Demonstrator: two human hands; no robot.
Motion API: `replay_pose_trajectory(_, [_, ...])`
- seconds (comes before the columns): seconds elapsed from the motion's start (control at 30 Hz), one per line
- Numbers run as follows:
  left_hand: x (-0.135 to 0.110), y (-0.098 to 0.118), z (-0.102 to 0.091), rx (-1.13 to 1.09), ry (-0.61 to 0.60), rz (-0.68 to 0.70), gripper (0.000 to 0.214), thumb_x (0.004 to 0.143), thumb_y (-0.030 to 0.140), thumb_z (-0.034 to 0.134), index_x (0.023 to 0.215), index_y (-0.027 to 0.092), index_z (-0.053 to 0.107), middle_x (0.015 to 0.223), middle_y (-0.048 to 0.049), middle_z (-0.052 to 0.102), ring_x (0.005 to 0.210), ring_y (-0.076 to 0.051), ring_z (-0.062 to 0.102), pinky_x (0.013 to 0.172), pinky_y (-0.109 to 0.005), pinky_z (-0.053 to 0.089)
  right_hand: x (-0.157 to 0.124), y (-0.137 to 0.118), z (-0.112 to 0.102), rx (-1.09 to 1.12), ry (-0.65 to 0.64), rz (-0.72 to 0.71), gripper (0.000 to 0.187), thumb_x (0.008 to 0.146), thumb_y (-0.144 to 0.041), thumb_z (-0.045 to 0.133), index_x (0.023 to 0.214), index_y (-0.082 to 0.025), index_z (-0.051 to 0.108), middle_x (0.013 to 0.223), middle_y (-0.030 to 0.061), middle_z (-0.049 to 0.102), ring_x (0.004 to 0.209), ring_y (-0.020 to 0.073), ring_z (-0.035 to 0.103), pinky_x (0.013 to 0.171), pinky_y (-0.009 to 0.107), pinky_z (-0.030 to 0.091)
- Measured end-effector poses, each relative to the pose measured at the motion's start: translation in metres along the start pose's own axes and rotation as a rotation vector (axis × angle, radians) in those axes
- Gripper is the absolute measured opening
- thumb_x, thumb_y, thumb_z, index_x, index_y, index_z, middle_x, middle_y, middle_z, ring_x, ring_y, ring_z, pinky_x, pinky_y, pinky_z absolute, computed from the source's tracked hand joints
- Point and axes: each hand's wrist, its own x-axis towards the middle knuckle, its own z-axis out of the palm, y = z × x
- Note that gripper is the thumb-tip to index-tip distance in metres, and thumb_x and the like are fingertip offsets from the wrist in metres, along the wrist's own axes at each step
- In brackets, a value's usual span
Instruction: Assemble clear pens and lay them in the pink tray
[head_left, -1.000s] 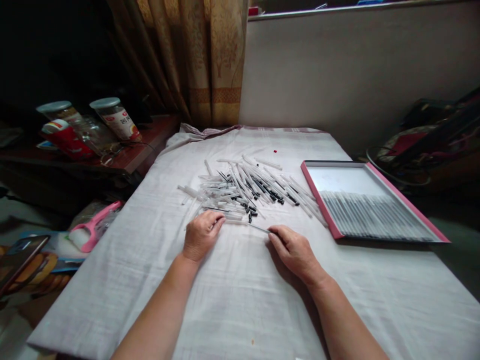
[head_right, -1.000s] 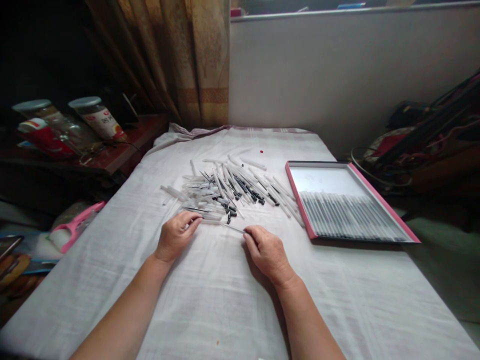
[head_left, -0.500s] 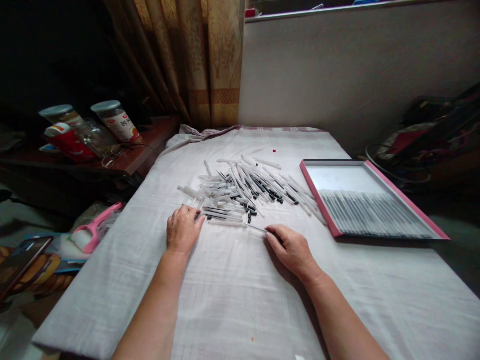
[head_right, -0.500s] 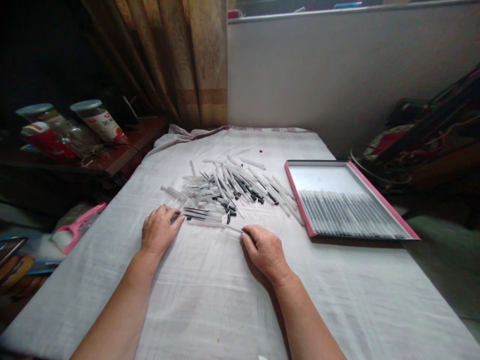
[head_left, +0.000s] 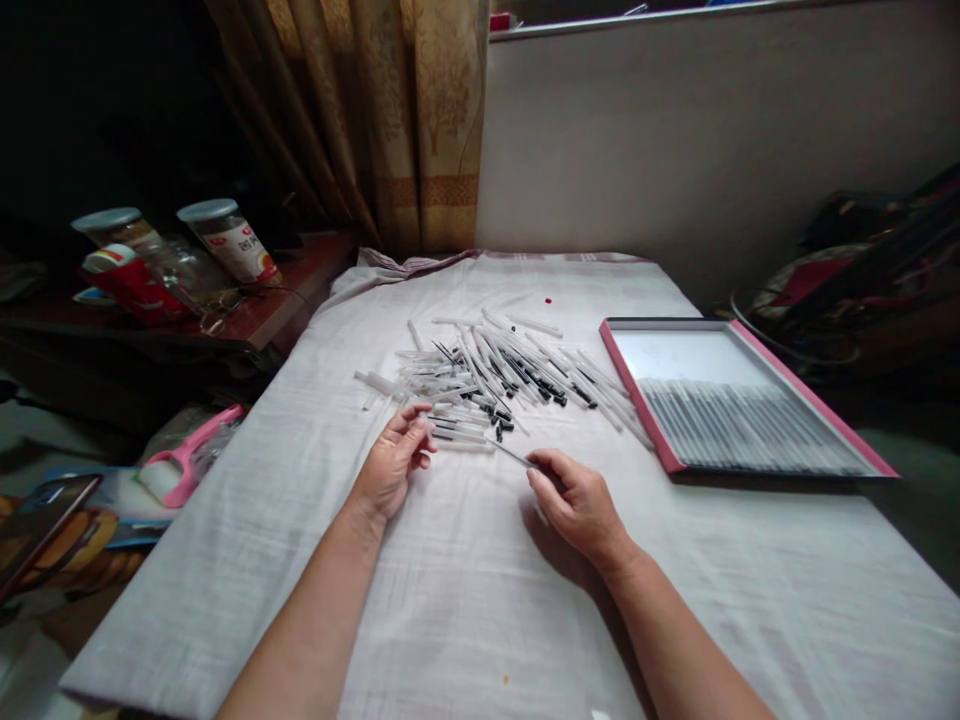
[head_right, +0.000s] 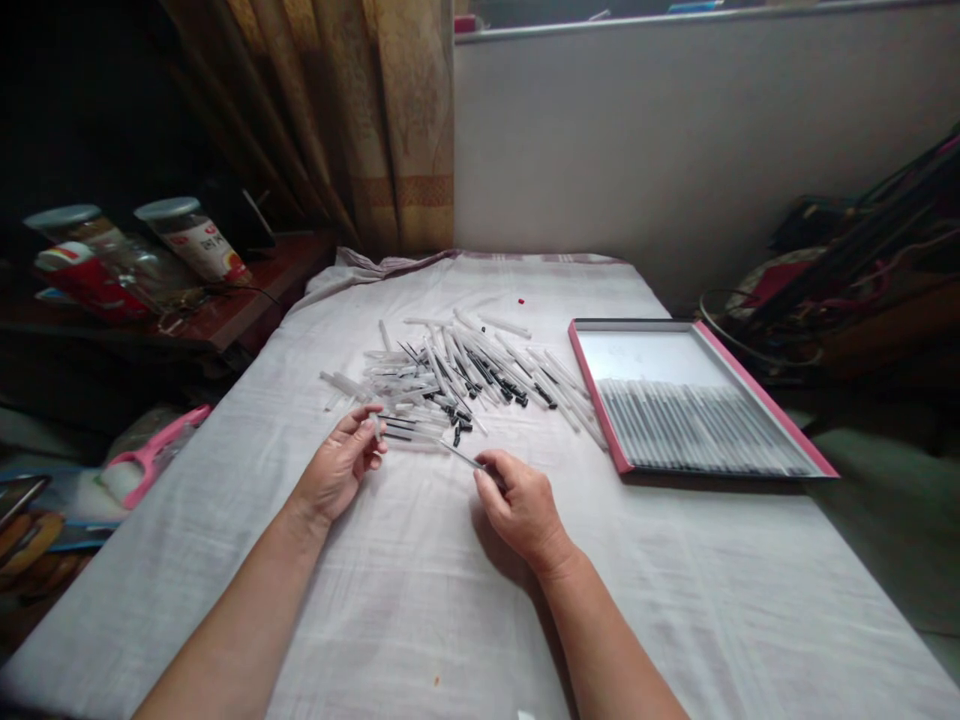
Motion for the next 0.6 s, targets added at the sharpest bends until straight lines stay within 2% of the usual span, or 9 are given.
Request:
replay_pose_trajectory(0.1, [-0.004,-0.002,0.007,-0.088,-0.021,-0.110,0.042,0.064,0.038,0.081,0.095,0.019,0.060,0.084,0.0019,0.065,0.056,-0.006,0.059,0.042,-0.013,0.038,-0.003,-0.007,0.003,0.053,0.003,-0.040,0.018,0.086,-0.028,0.051,0.093,-0.021,0.067,0.078,0.0048,0.073,0.066,0.0172,0.067,0.063,0.027,0.052])
replay_pose_trajectory(0.2, [-0.004,-0.007,0.010,-0.112,-0.049,-0.162,0.041,0.063,0.035,0.082,0.094,0.017,0.061,0.088,-0.0012,0.068,0.055,-0.005,0.059,0.040,-0.012,0.037,-0.004,-0.012,0.004,0.090,0.017,-0.045,0.018,0.085,-0.027,0.052,0.092,-0.021,0.068,0.075,0.0046,0.073,0.063,0.0162,0.066,0.061,0.026,0.051])
replay_pose_trajectory(0.6, [-0.012,-0.012,0.018,0.000,-0.196,-0.157,0.042,0.066,0.036,0.079,0.100,0.017,0.064,0.100,-0.0063,0.069,0.060,-0.006,0.060,0.041,-0.012,0.036,-0.005,-0.010,0.005,0.051,-0.024,-0.055,0.020,0.086,-0.027,0.052,0.092,-0.021,0.070,0.080,0.0058,0.075,0.067,0.0172,0.069,0.065,0.026,0.053])
